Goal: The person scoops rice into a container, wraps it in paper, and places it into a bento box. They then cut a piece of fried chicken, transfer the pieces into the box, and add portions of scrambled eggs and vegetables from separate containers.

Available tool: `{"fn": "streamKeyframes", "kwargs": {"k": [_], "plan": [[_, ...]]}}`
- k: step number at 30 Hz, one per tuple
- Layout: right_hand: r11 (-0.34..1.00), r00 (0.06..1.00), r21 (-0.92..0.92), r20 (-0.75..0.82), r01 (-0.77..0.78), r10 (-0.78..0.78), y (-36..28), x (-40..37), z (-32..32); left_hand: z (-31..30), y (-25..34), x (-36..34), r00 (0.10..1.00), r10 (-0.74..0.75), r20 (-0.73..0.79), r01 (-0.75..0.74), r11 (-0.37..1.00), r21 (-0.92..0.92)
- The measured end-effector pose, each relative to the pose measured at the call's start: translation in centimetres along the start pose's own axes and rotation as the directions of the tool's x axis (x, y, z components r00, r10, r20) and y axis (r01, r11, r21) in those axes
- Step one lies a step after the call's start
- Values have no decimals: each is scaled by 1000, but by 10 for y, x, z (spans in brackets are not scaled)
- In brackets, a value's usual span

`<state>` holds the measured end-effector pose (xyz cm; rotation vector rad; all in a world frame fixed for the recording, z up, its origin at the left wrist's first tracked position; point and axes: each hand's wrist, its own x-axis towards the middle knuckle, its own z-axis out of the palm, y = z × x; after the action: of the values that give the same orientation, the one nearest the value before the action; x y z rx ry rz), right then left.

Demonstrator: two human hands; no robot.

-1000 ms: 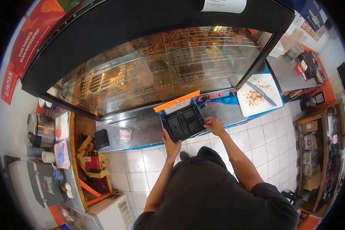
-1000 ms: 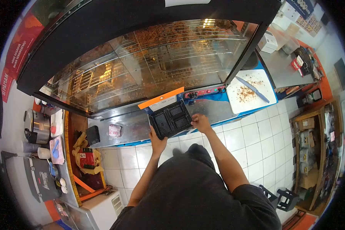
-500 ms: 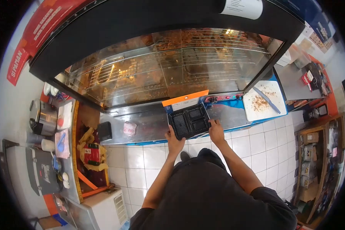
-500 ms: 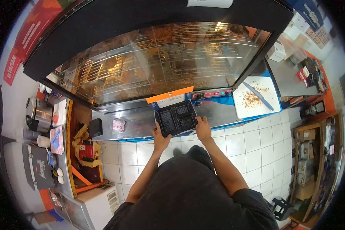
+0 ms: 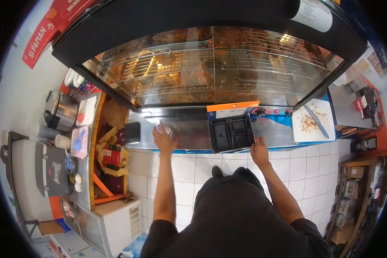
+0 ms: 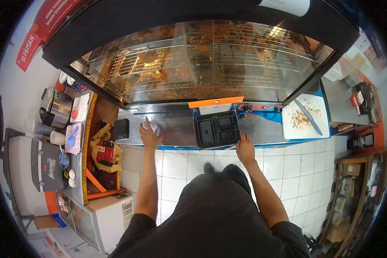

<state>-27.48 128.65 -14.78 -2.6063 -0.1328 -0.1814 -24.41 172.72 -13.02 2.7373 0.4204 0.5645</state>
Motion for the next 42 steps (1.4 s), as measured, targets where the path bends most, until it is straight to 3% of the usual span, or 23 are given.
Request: {"fn": "streamKeyframes", "kwargs": {"k": [3,6,9,11,13,14,16,20,24,26,27,29,32,35,37,38,40,42], "plan": [[998,998,30,17,-61,61,-14,-4,-11,43,-63,16,957,88,278,-105,993,46],[997,998,68,-52,-37,40,-9,-10,-18,47,-48,20,916,-191,352,170,981,90],[991,992,128,-121,-30,46,-5,-20,-27,10,14,7,900,58,432,48,972,-231],[964,984,225,-77,-142,163,5,-33,-26,-1,67,-4,859,447,248,-328,854,-403],[915,961,300,25,-268,274,5,-44,-38,-16,127,-13,778,512,364,-360,839,-409],[932,973,300,-41,-204,226,13,-50,-34,-10,145,-17,758,525,386,-379,837,-395],[912,972,350,-11,-216,234,20,-56,-35,0,174,-17,713,562,419,-430,822,-373],[904,978,389,-39,-176,207,38,-62,-52,48,182,-18,623,662,418,-585,748,-314],[893,964,391,-44,-225,262,63,-65,-69,55,188,-15,612,669,423,-575,743,-343],[885,963,412,-63,-215,264,81,-64,-75,69,184,-16,632,697,340,-622,717,-314],[904,965,393,-127,-165,231,95,-63,-72,62,195,-18,667,663,340,-589,749,-304],[890,954,407,-120,-205,274,110,-48,-88,30,212,-22,748,567,345,-503,824,-261],[858,929,486,-215,-165,300,155,-11,-95,32,202,-37,860,476,181,-404,854,-327],[682,898,702,-142,-206,417,188,40,-133,17,201,-65,936,324,139,-266,908,-324],[770,900,617,-229,-160,370,227,81,-138,15,200,-99,987,123,100,-56,861,-505],[798,909,591,-260,-117,326,248,103,-136,20,190,-114,993,95,69,-55,896,-440],[846,925,521,-257,-111,280,271,148,-150,9,212,-145,982,-163,100,190,881,-433],[881,901,473,-385,7,199,291,198,-146,13,217,-176,987,-157,42,161,909,-384]]}}
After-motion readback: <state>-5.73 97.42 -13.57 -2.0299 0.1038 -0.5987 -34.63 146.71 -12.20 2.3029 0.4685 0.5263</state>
